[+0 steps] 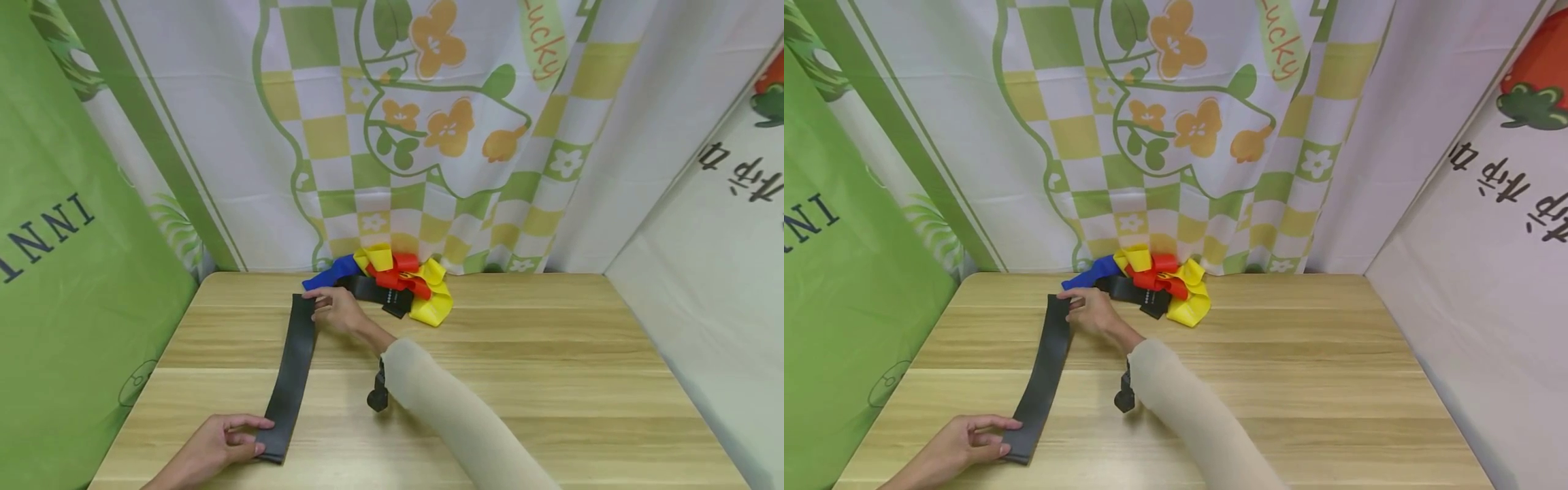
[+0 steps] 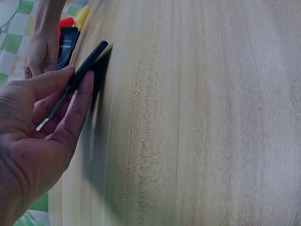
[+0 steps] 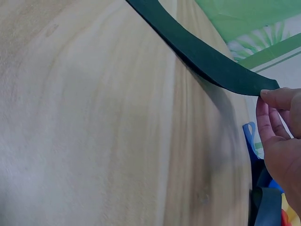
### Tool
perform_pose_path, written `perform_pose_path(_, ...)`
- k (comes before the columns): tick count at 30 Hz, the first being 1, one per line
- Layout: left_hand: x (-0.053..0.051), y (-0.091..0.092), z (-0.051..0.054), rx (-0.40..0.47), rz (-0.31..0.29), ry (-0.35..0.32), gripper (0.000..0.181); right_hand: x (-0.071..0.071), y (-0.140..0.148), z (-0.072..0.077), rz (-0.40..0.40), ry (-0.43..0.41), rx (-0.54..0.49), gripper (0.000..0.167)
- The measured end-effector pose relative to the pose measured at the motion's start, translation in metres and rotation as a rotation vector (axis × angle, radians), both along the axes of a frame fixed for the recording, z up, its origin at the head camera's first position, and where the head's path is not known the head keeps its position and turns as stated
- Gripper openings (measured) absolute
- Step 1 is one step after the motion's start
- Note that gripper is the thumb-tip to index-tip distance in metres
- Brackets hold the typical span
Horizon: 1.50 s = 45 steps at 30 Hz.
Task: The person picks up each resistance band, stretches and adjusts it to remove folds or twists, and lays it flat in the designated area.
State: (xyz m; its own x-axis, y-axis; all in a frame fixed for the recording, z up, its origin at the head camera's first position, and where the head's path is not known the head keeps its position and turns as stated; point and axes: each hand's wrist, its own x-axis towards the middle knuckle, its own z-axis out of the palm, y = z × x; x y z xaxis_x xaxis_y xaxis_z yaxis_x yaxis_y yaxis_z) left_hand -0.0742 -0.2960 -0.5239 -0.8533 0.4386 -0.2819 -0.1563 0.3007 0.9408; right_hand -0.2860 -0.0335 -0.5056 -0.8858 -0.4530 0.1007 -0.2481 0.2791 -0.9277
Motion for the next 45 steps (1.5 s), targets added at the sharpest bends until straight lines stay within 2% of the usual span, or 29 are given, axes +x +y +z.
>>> perform_pose_path(6, 0.001, 0.003, 0.001, 0.002, -0.027, 0.054, 0.043, 0.001, -0.003, -0.009, 0.002, 0.021, -0.008, 0.048)
perform_pose_path(11, 0.001, 0.005, 0.000, -0.051, -0.020, 0.084, 0.041, 0.002, -0.004, -0.013, -0.010, 0.019, -0.010, 0.050)
perform_pose_path(17, 0.000, 0.006, 0.001, -0.136, -0.018, 0.132, 0.036, 0.003, -0.004, -0.018, -0.018, 0.044, 0.050, 0.052)
perform_pose_path(19, 0.000, 0.006, 0.002, -0.170, -0.025, 0.172, 0.034, 0.003, -0.004, -0.019, -0.013, 0.041, 0.063, 0.053)
perform_pose_path(24, 0.000, 0.006, 0.000, -0.249, -0.066, 0.371, 0.029, 0.004, -0.004, -0.021, 0.009, 0.004, 0.079, 0.056)
perform_pose_path(27, 0.000, 0.007, -0.002, -0.276, -0.080, 0.451, 0.027, 0.003, -0.003, -0.021, 0.018, 0.027, 0.103, 0.056)
perform_pose_path(31, -0.001, 0.008, -0.003, -0.301, -0.078, 0.498, 0.025, 0.003, -0.001, -0.019, 0.025, 0.106, 0.169, 0.057)
perform_pose_path(35, -0.002, 0.010, -0.002, -0.317, -0.068, 0.569, 0.025, 0.003, 0.004, -0.015, 0.029, 0.137, 0.210, 0.056)
perform_pose_path(41, -0.012, 0.015, 0.008, -0.325, -0.049, 0.589, 0.028, 0.004, 0.012, -0.008, 0.036, 0.183, 0.188, 0.054)
perform_pose_path(45, -0.022, 0.019, 0.015, -0.299, -0.035, 0.624, 0.031, 0.005, 0.016, -0.005, 0.049, 0.154, 0.123, 0.053)
